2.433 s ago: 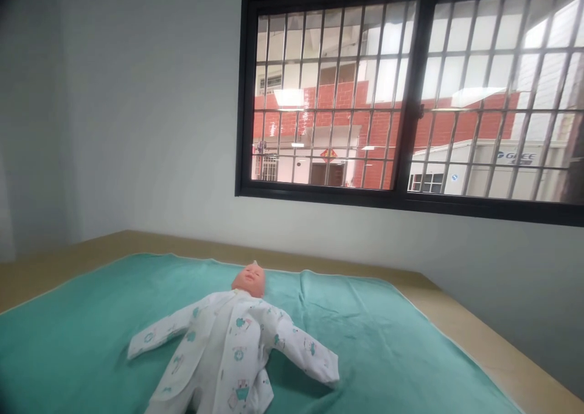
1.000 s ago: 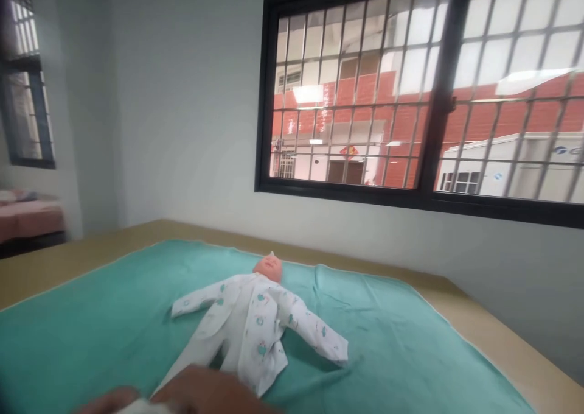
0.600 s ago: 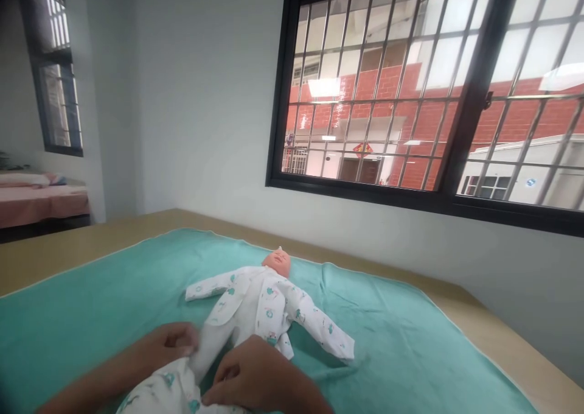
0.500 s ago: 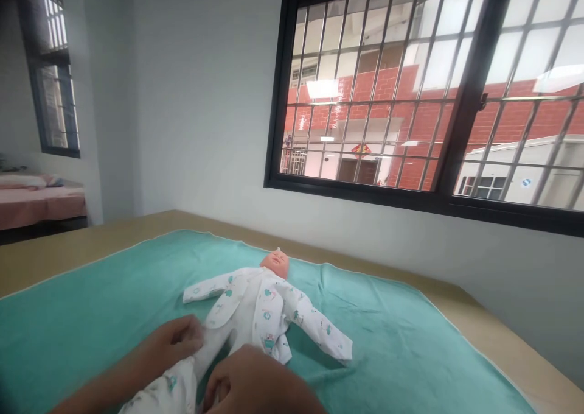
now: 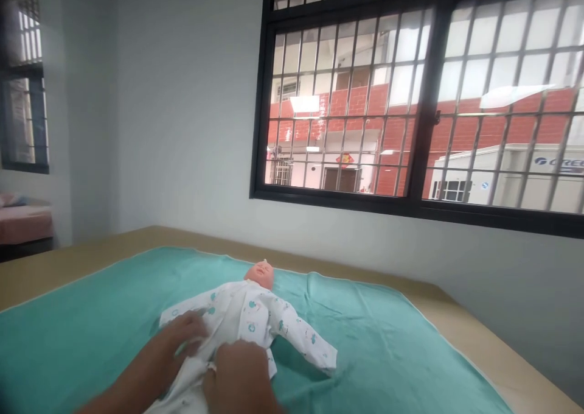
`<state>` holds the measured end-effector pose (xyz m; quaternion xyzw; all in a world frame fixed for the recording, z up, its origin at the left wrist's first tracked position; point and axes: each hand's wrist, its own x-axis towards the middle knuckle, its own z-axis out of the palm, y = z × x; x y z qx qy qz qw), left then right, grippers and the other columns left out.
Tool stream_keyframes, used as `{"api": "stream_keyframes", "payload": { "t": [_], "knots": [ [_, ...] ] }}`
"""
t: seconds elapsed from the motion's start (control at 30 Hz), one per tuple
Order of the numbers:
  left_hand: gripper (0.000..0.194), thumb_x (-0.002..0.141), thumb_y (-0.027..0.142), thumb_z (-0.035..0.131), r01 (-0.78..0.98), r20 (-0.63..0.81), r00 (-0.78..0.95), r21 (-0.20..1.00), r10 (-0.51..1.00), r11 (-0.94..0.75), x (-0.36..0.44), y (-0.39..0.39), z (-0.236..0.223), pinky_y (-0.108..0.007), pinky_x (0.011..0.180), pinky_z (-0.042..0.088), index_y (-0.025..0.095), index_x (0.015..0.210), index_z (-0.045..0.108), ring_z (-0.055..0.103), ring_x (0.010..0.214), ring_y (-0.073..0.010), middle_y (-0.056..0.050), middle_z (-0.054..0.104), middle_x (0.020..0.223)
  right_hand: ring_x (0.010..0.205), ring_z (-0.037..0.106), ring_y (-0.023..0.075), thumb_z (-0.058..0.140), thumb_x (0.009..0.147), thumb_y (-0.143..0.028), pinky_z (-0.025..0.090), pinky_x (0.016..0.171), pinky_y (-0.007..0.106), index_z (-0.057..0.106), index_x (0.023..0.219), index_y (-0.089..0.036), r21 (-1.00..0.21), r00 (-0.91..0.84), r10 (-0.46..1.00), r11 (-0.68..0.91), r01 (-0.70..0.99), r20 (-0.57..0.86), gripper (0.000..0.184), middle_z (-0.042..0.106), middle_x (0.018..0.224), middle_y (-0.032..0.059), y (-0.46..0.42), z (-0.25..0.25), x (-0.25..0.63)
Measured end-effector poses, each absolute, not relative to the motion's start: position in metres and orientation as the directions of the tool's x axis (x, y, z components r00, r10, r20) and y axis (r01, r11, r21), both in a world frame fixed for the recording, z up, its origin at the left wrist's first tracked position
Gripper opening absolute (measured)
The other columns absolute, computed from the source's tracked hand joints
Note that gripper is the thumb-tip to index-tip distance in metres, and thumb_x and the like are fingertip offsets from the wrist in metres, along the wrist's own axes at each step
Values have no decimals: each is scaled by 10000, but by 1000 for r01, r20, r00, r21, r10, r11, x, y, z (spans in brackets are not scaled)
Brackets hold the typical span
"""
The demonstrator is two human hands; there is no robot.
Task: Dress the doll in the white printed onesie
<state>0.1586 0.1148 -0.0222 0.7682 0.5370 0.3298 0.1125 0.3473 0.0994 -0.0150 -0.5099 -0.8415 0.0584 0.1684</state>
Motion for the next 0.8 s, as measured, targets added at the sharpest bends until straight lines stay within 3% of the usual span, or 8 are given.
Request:
{"api": "stream_keyframes", "payload": {
  "t": [0.07,0.13,0.27,0.37,0.5,0.57,0.7,0.8],
  "knots": [
    [367,751,179,527,745,404,251,499,880,-441,164,123,-26,-345,1045,395,299,1075,651,474,1252,-237,-34,546,1335,772,656,280,578,728,-273,462,578,326,682,916,-187,-173,-458,832,524,834,312,231,690,918,123,107,-31,330],
    [496,701,160,555,757,376,268,487,887,-435,168,131,-26,-339,1050,397,294,1177,596,463,1275,-238,-42,505,1383,776,645,278,614,713,-300,467,549,315,668,869,-179,-94,-563,719,646,758,407,205,678,907,125,120,-53,315],
    [189,861,270,402,857,305,130,444,943,-262,165,141,-24,-305,781,459,232,960,559,614,907,-192,-41,645,1012,810,627,283,634,737,-422,524,681,375,668,819,-161,-12,-650,592,743,669,477,276,681,867,131,138,-74,310],
    [243,930,318,279,902,303,-17,415,953,-116,146,149,-24,-279,628,375,228,797,461,572,704,-173,-2,614,767,928,623,312,630,752,-359,504,849,464,691,885,-145,-68,-605,675,689,722,421,259,691,951,143,132,-54,325],
    [216,909,277,287,868,305,-158,496,939,-15,121,159,-23,-274,640,376,217,791,459,578,746,-180,-30,624,834,1274,441,385,585,790,-264,406,999,556,676,1076,-143,-211,-461,843,521,827,277,323,540,1361,147,110,-11,350],
    [178,875,274,343,795,277,-195,606,941,-13,120,153,-20,-275,697,418,210,794,487,595,812,-189,-38,633,872,1278,432,384,551,811,-208,404,996,559,653,1128,-136,-231,-423,888,456,859,179,341,495,1407,145,101,5,359],
    [145,814,322,466,650,171,62,741,983,-170,137,124,-14,-267,762,465,221,819,569,608,901,-199,-15,644,905,1142,503,338,642,794,-275,439,949,480,680,992,-142,-265,-442,884,467,844,149,241,572,1256,136,98,23,372],
    [112,802,298,516,612,153,274,734,949,-295,139,109,-17,-285,959,427,233,808,607,525,1174,-213,-23,597,1192,1182,469,290,712,769,-342,411,981,412,677,836,-182,-399,-483,862,502,767,154,177,559,1292,74,105,25,380]
  ]
}}
